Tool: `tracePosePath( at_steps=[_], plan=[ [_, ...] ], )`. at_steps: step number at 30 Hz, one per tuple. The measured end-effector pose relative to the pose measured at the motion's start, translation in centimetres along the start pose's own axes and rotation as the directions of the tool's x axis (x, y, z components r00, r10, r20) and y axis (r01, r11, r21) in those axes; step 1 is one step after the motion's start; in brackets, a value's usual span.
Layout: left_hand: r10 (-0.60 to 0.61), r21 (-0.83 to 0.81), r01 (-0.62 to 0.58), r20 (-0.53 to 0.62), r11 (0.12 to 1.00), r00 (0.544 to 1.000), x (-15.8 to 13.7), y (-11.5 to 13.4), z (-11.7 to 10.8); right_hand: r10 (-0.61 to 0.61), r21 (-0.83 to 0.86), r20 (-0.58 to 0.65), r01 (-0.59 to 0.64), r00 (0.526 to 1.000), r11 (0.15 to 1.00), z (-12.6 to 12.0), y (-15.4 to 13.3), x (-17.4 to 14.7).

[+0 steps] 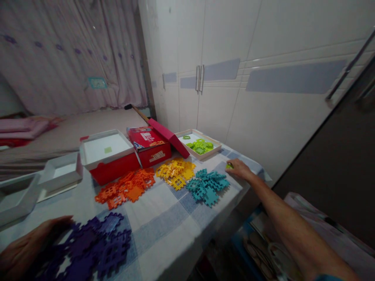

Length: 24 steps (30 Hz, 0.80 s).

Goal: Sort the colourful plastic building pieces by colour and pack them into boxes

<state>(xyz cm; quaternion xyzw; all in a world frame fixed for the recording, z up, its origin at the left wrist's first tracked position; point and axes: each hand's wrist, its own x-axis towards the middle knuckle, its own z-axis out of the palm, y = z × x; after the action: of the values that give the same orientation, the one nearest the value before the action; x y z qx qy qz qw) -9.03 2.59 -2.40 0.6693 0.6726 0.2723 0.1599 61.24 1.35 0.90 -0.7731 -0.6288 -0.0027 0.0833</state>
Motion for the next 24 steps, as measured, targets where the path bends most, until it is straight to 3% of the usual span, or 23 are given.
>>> tracePosePath(
  at_steps=[4,8,12,15,19,21,24],
  plan=[
    [-0.026,-0.187,0.040,0.080,0.982,0.996,0.1,0.1,0.0,0.012,-0.004,-0.083,-0.012,0.996,1.000,0.1,-0.2,-0.1],
    [-0.038,-0.238,0.054,0.073,0.970,0.997,0.2,-0.1,0.1,0.111,0.152,-0.220,-0.079,0.969,0.985,-1.3,-1.5,1.2],
    [-0.046,-0.256,0.064,0.077,0.965,0.996,0.0,0.2,0.0,0.190,0.398,-0.352,-0.037,0.916,0.916,-3.3,-5.0,5.0],
    [-0.054,-0.249,0.072,0.079,0.966,0.995,-0.2,0.8,-0.2,0.192,0.446,-0.423,0.019,0.885,0.895,-4.2,-8.4,8.1],
    [-0.039,-0.252,0.053,0.059,0.966,0.997,-0.3,1.3,-0.3,0.016,0.483,-0.454,0.231,0.891,0.845,-4.0,-13.3,9.7],
    [-0.034,-0.254,0.046,0.050,0.966,0.998,-0.3,1.4,-0.3,-0.120,0.519,-0.402,0.334,0.908,0.787,-3.3,-15.8,9.4],
    [-0.019,-0.254,0.034,0.060,0.967,0.998,-0.3,1.2,-0.2,-0.236,0.627,-0.311,0.385,0.921,0.677,-2.1,-19.2,9.0]
  ],
)
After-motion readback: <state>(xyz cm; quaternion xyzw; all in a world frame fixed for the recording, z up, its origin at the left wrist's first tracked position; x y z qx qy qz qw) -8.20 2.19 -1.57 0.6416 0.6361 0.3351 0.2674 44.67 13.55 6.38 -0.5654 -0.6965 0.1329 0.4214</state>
